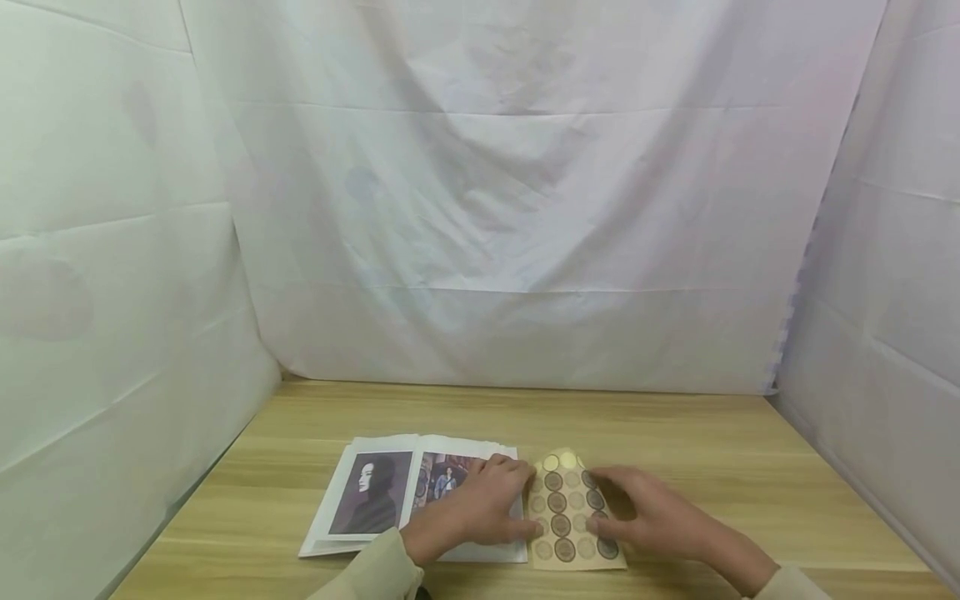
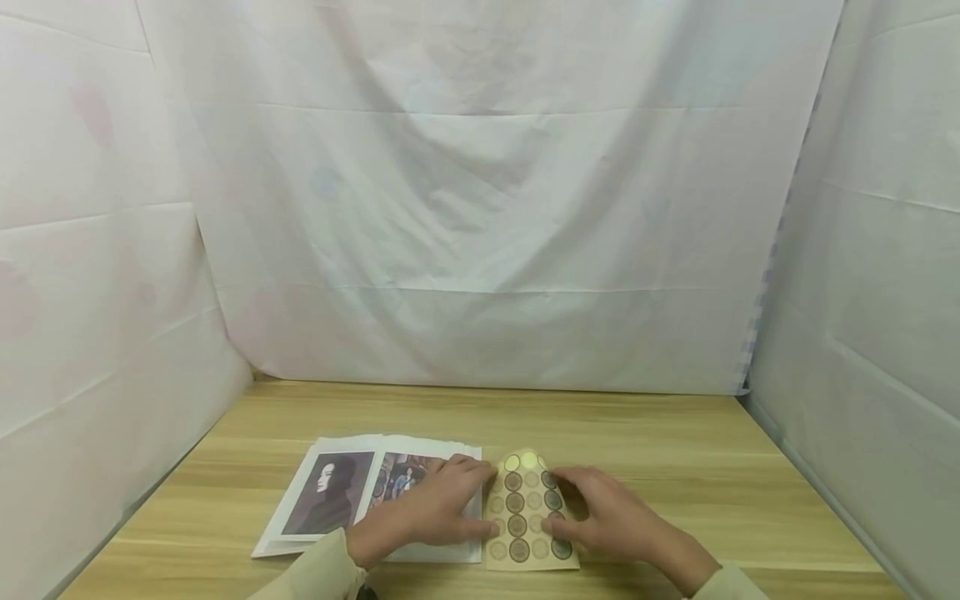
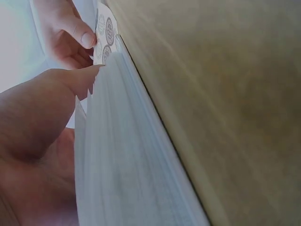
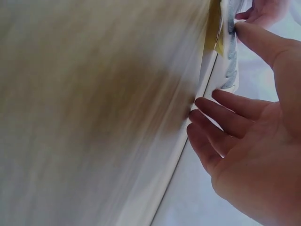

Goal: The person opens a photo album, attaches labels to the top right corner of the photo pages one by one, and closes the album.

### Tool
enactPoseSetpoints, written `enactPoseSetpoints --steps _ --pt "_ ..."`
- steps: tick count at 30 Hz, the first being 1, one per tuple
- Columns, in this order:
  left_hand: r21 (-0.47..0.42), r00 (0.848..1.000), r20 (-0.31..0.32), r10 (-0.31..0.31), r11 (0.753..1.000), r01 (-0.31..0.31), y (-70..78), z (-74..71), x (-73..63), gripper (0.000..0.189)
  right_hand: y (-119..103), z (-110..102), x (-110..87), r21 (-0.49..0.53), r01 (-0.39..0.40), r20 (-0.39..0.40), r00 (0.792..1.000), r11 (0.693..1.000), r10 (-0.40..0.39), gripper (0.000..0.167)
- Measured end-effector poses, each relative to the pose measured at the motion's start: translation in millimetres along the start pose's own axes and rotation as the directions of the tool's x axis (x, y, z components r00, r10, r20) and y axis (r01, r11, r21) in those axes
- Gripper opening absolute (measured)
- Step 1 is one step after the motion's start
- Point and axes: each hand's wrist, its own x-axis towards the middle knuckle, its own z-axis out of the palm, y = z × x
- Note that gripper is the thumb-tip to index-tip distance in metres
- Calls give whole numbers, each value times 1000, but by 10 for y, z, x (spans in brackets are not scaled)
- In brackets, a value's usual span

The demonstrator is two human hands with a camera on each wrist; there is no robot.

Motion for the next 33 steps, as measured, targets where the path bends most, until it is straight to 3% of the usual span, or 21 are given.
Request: enactPoseSetpoints --steps 10,16,22,26,30,33 --pt "-170 998 -50 -25 985 16 7 12 45 91 25 -30 22 254 -19 -20 999 967 25 71" --pt "-183 997 -62 -53 982 40 18 15 65 97 62 -29 35 380 -59 -59 994 923 88 89" --pt "-298 989 -98 -110 951 77 -3 61 121 97 69 -48 34 436 -61 -88 990 898 110 94" --pt "-488 981 -148 -123 872 36 -40 69 161 72 64 -53 23 473 -39 -85 992 880 90 90" --pt "-678 972 -177 -155 735 -6 -77 75 181 46 65 -51 12 488 -29 -86 993 872 81 90" --pt "-768 971 -163 -175 640 -13 -71 69 173 41 62 -52 4 496 -31 -87 993 868 85 91"
